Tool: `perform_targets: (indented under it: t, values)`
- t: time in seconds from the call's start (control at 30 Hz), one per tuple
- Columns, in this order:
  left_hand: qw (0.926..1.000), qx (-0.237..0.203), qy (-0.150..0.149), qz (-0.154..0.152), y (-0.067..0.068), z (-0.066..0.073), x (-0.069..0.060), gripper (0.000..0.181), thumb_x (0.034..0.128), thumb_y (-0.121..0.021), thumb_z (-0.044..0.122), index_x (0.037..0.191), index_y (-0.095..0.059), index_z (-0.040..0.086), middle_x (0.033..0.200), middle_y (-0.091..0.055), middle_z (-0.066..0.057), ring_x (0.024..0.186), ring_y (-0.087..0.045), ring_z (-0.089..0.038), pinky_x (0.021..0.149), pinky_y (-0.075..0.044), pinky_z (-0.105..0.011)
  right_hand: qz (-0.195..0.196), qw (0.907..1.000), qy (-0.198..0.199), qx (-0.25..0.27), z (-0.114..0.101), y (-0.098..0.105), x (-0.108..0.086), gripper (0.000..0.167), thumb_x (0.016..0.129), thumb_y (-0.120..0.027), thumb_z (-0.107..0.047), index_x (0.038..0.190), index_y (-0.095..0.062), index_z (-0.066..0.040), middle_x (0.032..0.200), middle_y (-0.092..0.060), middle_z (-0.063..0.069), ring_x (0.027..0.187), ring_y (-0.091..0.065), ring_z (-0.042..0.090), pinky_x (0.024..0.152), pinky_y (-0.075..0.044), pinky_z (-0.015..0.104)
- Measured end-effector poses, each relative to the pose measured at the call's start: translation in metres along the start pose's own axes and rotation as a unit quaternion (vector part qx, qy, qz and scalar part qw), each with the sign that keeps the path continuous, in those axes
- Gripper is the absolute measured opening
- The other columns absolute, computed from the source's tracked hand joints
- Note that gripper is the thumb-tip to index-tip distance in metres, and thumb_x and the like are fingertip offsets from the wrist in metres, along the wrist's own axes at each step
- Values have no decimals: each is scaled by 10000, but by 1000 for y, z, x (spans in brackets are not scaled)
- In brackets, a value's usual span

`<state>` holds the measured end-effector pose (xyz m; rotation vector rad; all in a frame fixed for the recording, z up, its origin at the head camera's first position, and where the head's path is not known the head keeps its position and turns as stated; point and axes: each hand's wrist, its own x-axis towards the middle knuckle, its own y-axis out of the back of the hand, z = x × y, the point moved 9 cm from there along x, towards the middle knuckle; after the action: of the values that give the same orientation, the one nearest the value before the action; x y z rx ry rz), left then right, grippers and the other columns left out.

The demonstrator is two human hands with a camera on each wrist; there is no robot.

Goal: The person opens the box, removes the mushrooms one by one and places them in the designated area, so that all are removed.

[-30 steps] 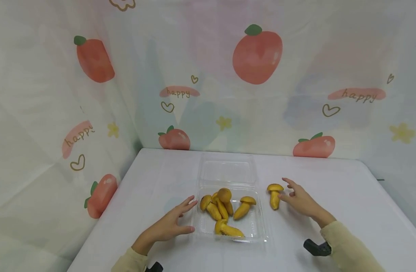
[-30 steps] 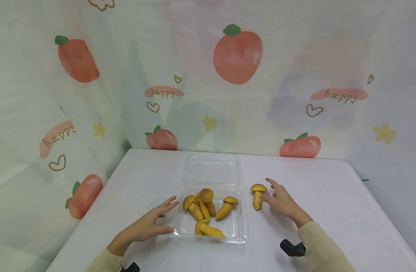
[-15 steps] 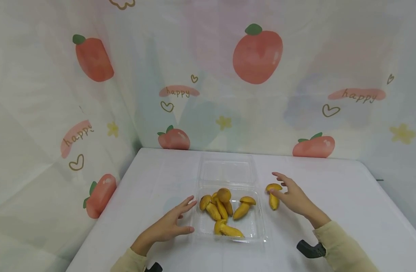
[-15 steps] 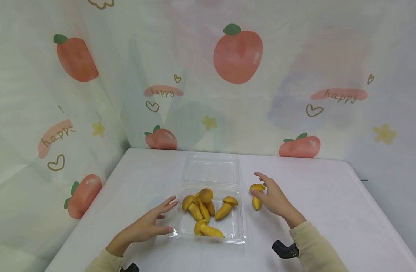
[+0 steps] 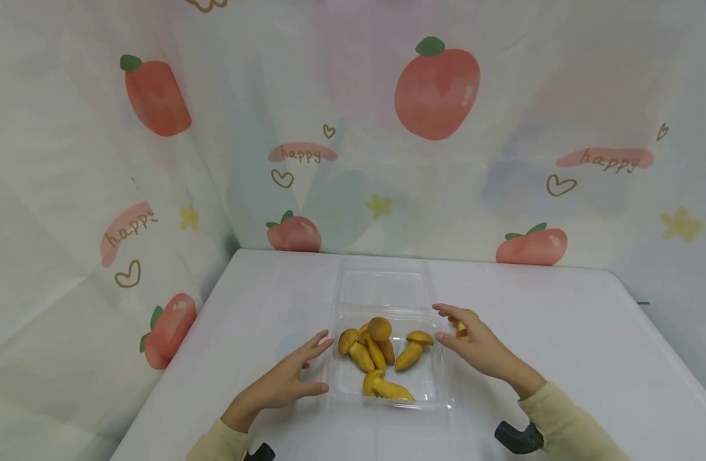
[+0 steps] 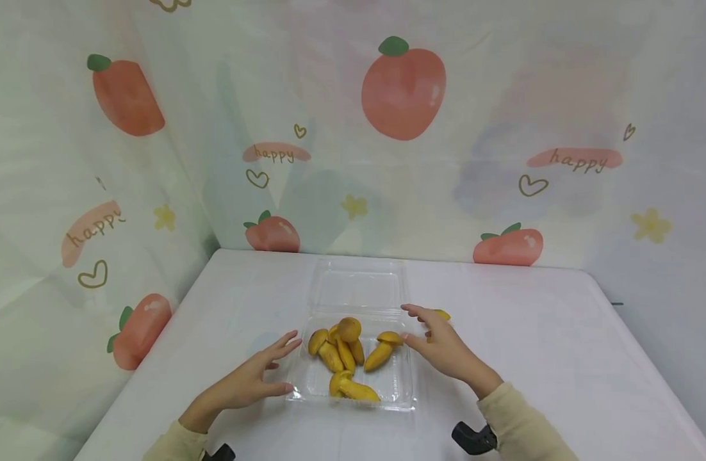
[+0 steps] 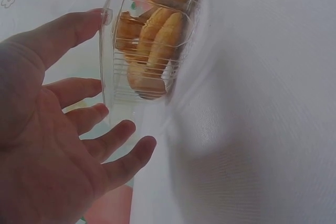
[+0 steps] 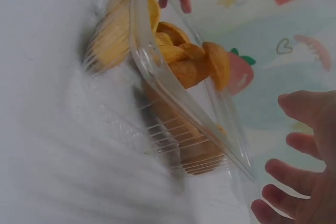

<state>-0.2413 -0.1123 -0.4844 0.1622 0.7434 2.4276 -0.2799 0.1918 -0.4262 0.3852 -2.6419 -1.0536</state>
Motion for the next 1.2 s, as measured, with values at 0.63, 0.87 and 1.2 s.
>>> perform_targets:
  t: [0.63,0.87,1.2]
  values:
    - [10000,-71,-10,-9,-1,-1,-2,783,945,-714,198,1587,-295,39,1702,-118,-195,1535,-207,-468,1116,-372,-683,-23,9859,329,-1639,-10,-33,5,385,886,-771,-169,1256,-694,-95,1199,-731,69,1126,-554,290,944,-526,515]
    - [10000,-64,-53,-12,0,0,-1,788,948,-714,214,1586,-290,28,1700,-110,-207,1530,-200,-486,1114,-363,-697,-39,9749,227,-2214,-12,-41,7,451,835,-815,-240,1245,-708,-85,1163,-728,94,1167,-535,349,955,-514,540]
    - [9999,-120,-74,-1,-1,-1,-1,787,950,-708,214,1589,-286,33,1701,-114,-201,1533,-204,-472,1119,-370,-681,181,9640,409,-2622,-15,-48,7,336,822,-831,-204,1114,-753,-57,1045,-697,97,1139,-527,378,1011,-456,531]
